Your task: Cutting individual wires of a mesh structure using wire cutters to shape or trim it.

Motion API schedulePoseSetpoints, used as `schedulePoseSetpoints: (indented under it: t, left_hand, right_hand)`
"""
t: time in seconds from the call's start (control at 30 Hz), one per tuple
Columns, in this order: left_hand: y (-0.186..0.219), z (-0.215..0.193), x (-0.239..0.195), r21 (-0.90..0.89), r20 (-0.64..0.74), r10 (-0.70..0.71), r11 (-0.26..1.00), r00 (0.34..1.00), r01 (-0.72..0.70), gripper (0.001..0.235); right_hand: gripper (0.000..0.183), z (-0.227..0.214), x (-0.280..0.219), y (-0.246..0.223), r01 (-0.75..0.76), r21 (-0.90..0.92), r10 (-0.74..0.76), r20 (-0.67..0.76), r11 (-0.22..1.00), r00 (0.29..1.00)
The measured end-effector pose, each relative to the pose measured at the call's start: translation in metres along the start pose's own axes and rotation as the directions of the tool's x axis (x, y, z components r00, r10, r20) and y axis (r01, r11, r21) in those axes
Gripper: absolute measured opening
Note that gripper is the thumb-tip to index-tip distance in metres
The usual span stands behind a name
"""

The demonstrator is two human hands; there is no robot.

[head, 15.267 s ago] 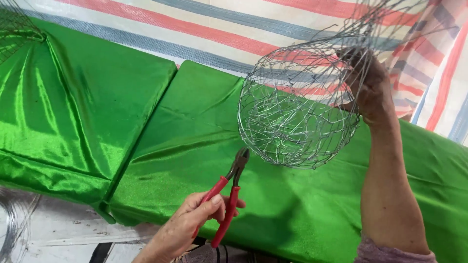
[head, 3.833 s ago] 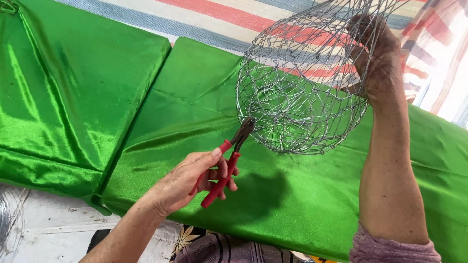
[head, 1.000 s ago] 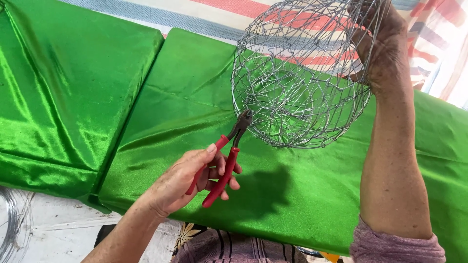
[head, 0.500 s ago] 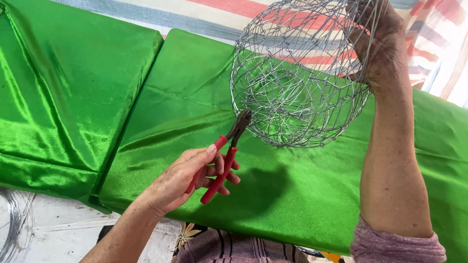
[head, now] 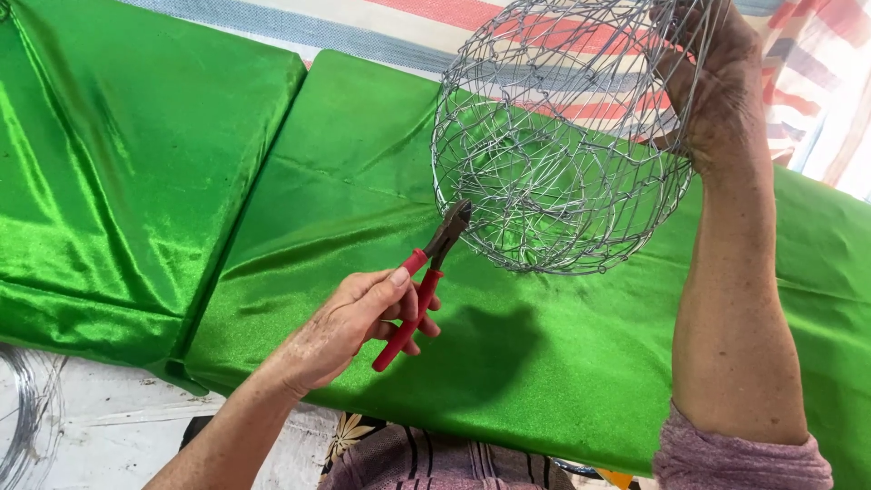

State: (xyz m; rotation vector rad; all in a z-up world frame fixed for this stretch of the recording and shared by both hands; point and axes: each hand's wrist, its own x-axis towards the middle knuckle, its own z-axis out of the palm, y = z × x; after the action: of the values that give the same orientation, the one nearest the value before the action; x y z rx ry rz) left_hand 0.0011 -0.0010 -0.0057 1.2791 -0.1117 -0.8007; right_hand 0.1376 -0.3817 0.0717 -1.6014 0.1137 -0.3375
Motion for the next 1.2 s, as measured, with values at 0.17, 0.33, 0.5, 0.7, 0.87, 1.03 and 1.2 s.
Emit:
schedulePoseSetpoints:
  t: [0.17,0.33,0.5,0.7,0.87,1.03,1.2]
  left_hand:
    - [0.001,-0.001,0.001,0.012,0.004,-0.009,1.000,1.000,0.009,0.046]
    - [-0.007,-0.004,0.003,-0.083,0.015,0.015,0.996,1.000,-0.014,0.046]
    - [-0.014,-0.005,0.003,-0.390,0.105,0.022,0.920,0.994,0.021,0.046]
    - [-0.010,0.002,-0.002,-0.529,0.120,-0.047,0.842,0.992,0.104,0.044]
    - [-0.018,0.003,-0.001,-0.594,0.118,-0.081,0.793,0.990,0.136,0.045]
    - [-0.028,0.006,0.001,-0.657,0.155,-0.067,0.738,0.986,0.153,0.046]
    - [-0.031,0.010,0.000,-0.676,0.149,-0.089,0.718,0.985,0.167,0.046]
  right_hand:
    - [0.016,-0.003,0.005,0.005,-0.009,0.028,0.009,-0.008,1.000,1.000]
    - [0.021,0.005,-0.003,-0.004,-0.044,-0.084,0.038,-0.067,0.995,0.997]
    - [0.014,0.008,-0.001,-0.003,0.044,0.041,-0.046,0.048,0.998,0.998]
    - [0.020,0.003,-0.003,-0.001,0.033,-0.094,-0.033,0.000,0.995,0.999]
    - [0.024,0.001,0.003,0.002,0.004,-0.033,-0.005,-0.036,0.999,0.999]
    - [0.014,-0.002,0.012,0.009,-0.011,0.021,0.013,-0.069,1.000,0.998]
    - [0.012,-0.002,0.012,0.009,-0.032,0.051,0.037,-0.088,0.998,0.995]
